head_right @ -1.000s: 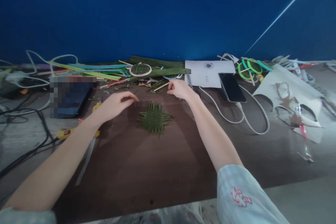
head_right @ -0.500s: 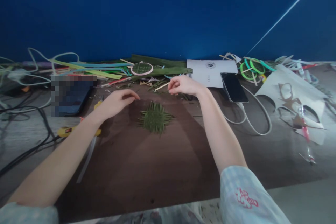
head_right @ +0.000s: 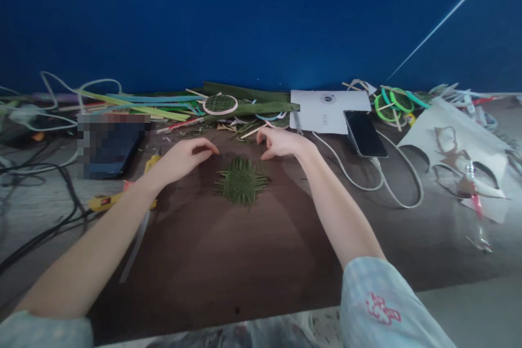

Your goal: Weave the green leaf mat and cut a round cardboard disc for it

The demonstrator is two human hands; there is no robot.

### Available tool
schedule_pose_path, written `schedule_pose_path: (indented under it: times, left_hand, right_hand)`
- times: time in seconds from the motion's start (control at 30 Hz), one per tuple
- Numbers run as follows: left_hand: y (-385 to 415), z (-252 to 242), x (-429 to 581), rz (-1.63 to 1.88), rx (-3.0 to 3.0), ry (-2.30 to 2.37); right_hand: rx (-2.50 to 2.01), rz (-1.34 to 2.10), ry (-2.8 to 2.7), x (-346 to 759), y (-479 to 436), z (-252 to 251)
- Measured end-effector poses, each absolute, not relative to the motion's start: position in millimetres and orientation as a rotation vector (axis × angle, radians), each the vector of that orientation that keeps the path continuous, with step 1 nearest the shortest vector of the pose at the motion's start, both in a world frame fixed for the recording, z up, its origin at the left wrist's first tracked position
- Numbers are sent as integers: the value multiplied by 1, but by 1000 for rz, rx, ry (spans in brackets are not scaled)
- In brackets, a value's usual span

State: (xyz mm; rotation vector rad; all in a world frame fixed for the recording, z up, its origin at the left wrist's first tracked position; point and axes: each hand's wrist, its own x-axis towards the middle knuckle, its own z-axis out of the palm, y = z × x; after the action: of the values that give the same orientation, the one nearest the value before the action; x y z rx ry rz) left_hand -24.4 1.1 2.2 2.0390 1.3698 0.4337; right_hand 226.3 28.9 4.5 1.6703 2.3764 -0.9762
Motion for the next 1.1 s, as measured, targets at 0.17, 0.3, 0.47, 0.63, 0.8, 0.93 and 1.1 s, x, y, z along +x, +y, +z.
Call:
schedule_pose_path:
  times: [0.17, 0.3, 0.47, 0.63, 0.8, 0.93, 1.1]
  left_hand:
    - [0, 0, -22, 445, 2053, 1349]
    - [0, -2, -22, 447, 2055, 1360]
    - [-3, -3, -18, 516, 2025, 1350]
    - [-8, -3, -7, 597, 1944, 1232]
    - [-7, -5, -1, 573, 1933, 1167]
    - [-7, -5, -1, 547, 1919, 1187]
    - [-7, -9, 0, 504, 1947, 1215]
  right_hand:
    - [1682, -1043, 2347, 227, 33, -3]
    - [1767, -1016, 2405, 228, 32, -1]
    - [1876, -1182, 2544, 224, 26, 12]
    - [1593, -1542, 2666, 204, 17, 14]
    - [1529, -1619, 2723, 191, 13, 9]
    - [1524, -1646, 2704, 194, 12, 11]
    - [1583, -1697, 2684, 196, 11, 10]
